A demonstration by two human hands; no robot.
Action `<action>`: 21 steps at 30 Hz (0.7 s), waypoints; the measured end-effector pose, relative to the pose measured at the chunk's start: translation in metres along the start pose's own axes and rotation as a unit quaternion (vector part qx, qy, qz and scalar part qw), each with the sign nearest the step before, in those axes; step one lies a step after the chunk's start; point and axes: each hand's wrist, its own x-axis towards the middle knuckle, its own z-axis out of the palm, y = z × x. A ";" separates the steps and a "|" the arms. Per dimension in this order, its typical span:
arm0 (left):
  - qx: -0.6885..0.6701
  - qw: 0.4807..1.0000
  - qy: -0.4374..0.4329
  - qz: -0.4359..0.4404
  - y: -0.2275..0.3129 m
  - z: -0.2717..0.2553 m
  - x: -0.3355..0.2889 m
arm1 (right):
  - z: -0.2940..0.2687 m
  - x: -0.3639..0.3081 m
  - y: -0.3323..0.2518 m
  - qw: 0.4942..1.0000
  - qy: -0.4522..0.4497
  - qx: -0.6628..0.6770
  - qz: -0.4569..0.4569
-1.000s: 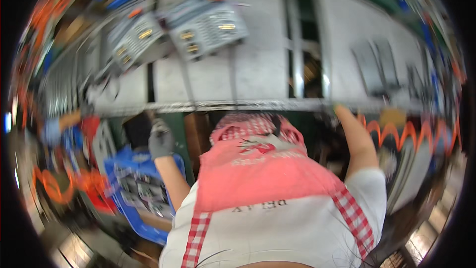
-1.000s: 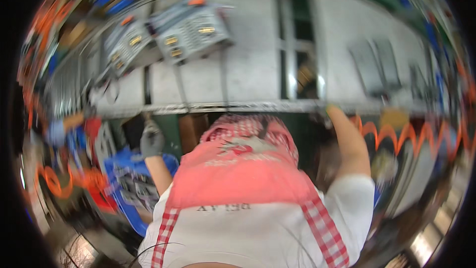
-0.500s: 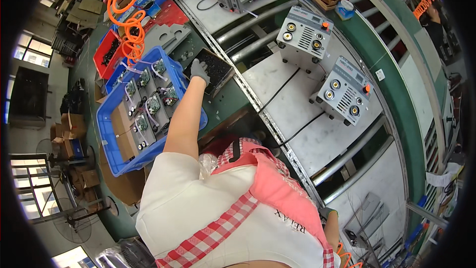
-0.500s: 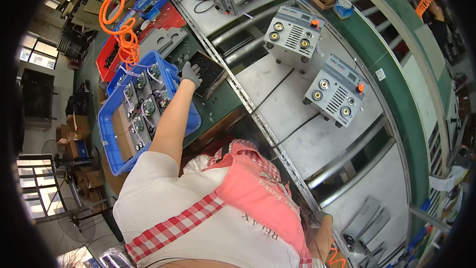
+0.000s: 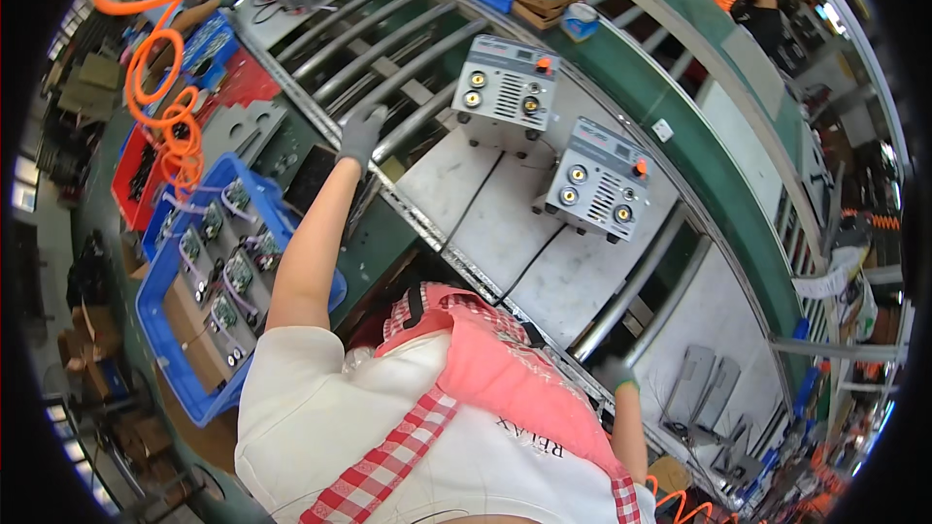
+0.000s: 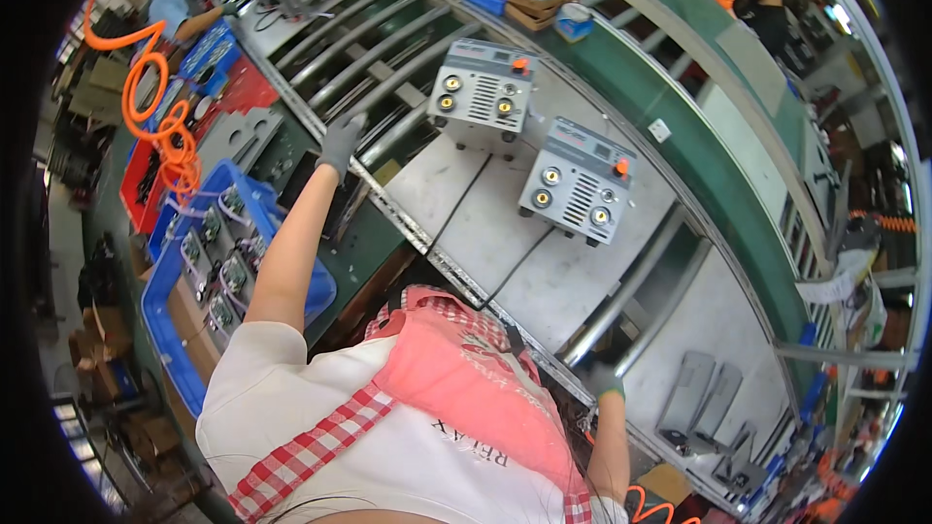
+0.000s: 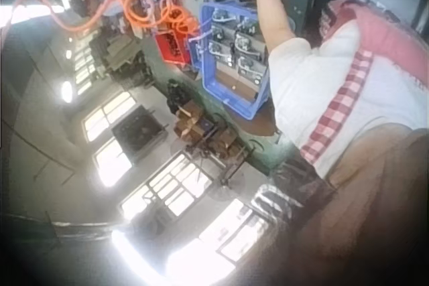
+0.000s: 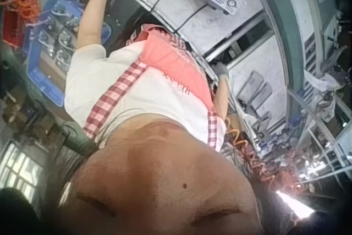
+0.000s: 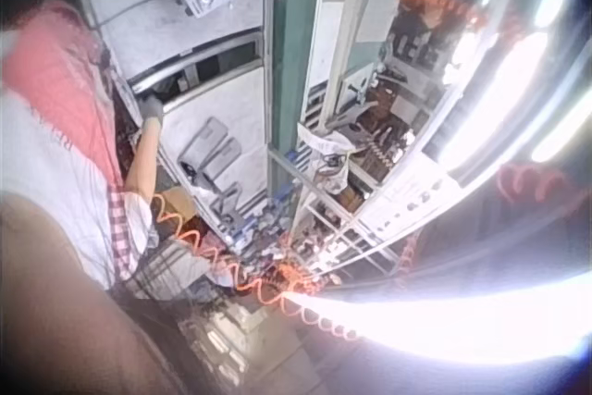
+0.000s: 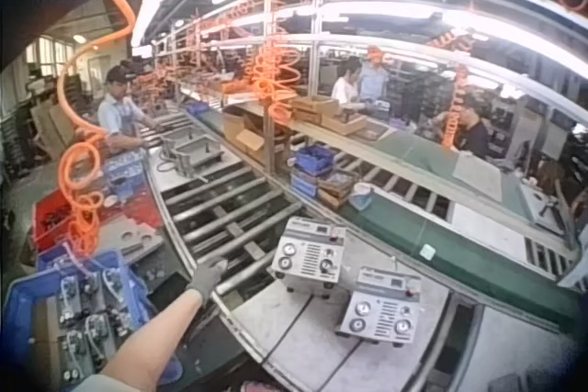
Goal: The person uses a pneumatic screwdriver to fasten screws into metal electrical enclosures on a workbench. They then move to a different station to assemble a circuit board, using a heat gun to apply heat to components and attaching wires to the board.
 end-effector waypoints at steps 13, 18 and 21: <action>0.117 0.977 -0.094 0.152 0.144 0.166 -0.026 | -0.304 -0.025 -0.178 0.789 0.486 -0.255 -0.275; 0.121 0.930 -0.097 0.334 0.151 0.164 -0.086 | -0.269 -0.069 -0.082 0.881 0.469 -0.060 -0.023; 0.264 0.836 -0.223 0.427 0.144 0.161 -0.113 | -0.210 -0.035 -0.064 0.909 0.405 0.029 0.100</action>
